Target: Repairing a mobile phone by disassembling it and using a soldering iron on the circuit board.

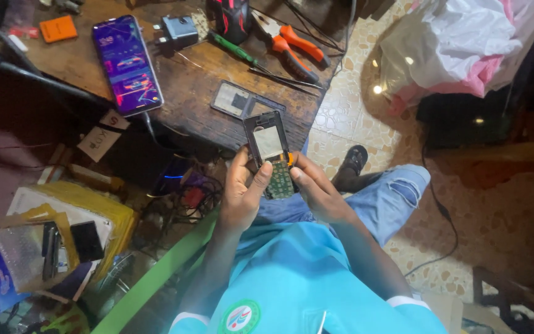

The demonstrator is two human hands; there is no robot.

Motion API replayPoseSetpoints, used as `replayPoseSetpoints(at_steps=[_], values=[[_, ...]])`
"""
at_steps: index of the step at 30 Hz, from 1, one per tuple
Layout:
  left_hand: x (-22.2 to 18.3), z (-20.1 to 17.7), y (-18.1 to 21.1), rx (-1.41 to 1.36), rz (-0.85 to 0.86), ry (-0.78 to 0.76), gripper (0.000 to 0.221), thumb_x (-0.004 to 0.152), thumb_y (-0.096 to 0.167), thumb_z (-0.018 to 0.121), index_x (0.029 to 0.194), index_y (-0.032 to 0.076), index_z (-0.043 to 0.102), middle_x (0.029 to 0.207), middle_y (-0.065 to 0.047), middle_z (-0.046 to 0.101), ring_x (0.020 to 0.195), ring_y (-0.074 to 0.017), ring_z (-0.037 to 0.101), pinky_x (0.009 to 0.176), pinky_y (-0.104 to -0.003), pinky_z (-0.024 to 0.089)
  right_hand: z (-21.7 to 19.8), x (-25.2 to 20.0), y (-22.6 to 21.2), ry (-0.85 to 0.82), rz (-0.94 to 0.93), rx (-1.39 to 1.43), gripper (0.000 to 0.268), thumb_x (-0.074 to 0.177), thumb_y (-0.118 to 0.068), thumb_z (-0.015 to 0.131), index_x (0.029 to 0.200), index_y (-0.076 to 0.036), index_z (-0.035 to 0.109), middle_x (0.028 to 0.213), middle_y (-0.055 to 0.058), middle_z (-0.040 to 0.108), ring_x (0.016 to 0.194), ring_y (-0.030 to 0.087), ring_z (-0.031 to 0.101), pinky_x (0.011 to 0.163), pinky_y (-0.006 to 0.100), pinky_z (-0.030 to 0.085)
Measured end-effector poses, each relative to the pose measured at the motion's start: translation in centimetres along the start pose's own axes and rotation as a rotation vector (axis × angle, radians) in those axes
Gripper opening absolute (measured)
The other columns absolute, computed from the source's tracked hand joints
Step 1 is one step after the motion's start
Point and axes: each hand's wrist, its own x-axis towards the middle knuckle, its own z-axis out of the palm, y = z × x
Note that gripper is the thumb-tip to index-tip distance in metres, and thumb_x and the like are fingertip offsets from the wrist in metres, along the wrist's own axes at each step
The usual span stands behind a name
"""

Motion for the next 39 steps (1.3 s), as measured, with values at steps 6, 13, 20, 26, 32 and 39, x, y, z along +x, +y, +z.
replayPoseSetpoints(at_steps=[6, 13, 20, 26, 32, 39], values=[[0.4, -1.0, -1.0, 0.115, 0.094, 0.097, 0.027, 0.086, 0.011, 0.053, 0.112, 0.002, 0.049, 0.097, -0.011, 0.061, 0.094, -0.0138, 0.052, 0.084, -0.036, 0.043, -1.6, 0.0, 3.5, -0.021, 0.026, -0.062, 0.022, 0.092, -0.016, 0.036, 0.095, 0.001, 0.05, 0.075, 0.004, 0.046, 0.068, 0.01, 0.043, 0.061, 0.023, 0.038], [1.1, -2.7, 0.5, 0.3, 0.025, 0.212, 0.039, 0.085, 0.022, 0.055, 0.116, 0.003, 0.044, 0.09, -0.016, 0.06, 0.079, -0.0234, 0.058, 0.067, -0.034, 0.049, -1.7, 2.6, 3.8, 0.015, 0.183, -0.186, 0.019, 0.089, -0.018, 0.048, 0.097, -0.001, 0.051, 0.07, 0.001, 0.049, 0.061, 0.008, 0.052, 0.057, 0.022, 0.047], [5.5, -10.4, 3.8, 1.152, 0.355, 0.606, 0.043, 0.079, 0.031, 0.063, 0.113, 0.009, 0.048, 0.084, -0.005, 0.053, 0.069, -0.0206, 0.054, 0.058, -0.032, 0.045, -5.4, 9.1, 3.5, -0.004, -0.035, -0.902, 0.019, 0.089, -0.018, 0.052, 0.096, 0.0, 0.053, 0.069, 0.019, 0.055, 0.065, 0.032, 0.058, 0.061, 0.039, 0.042], [9.3, -14.0, 4.6, 1.438, 0.035, 0.581, 0.09, 0.064, 0.052, 0.071, 0.129, 0.001, 0.034, 0.1, -0.023, 0.049, 0.092, -0.0424, 0.05, 0.077, -0.061, 0.036, -6.0, 11.1, 3.2, 0.043, 0.05, -1.051, 0.019, 0.088, -0.023, 0.053, 0.099, -0.007, 0.056, 0.077, 0.014, 0.062, 0.076, 0.03, 0.06, 0.066, 0.04, 0.044], [10.4, -14.2, 4.0, 1.347, -0.091, 0.537, 0.096, 0.056, 0.031, 0.076, 0.134, 0.006, 0.026, 0.094, -0.016, 0.04, 0.089, -0.0391, 0.047, 0.067, -0.051, 0.044, -3.2, 11.0, 1.9, 0.284, -0.15, -1.165, 0.018, 0.087, -0.014, 0.057, 0.102, -0.005, 0.053, 0.085, 0.016, 0.053, 0.077, 0.036, 0.055, 0.065, 0.043, 0.044], [8.6, -15.2, 2.9, 1.074, -0.003, 0.524, 0.094, 0.053, 0.022, 0.074, 0.133, 0.008, 0.027, 0.1, -0.022, 0.05, 0.087, -0.0401, 0.058, 0.066, -0.048, 0.051, 3.0, 12.0, 4.4, 0.044, -0.005, -0.602, 0.03, 0.09, -0.023, 0.046, 0.114, -0.004, 0.049, 0.101, 0.018, 0.055, 0.1, 0.032, 0.054, 0.086, 0.044, 0.041]])
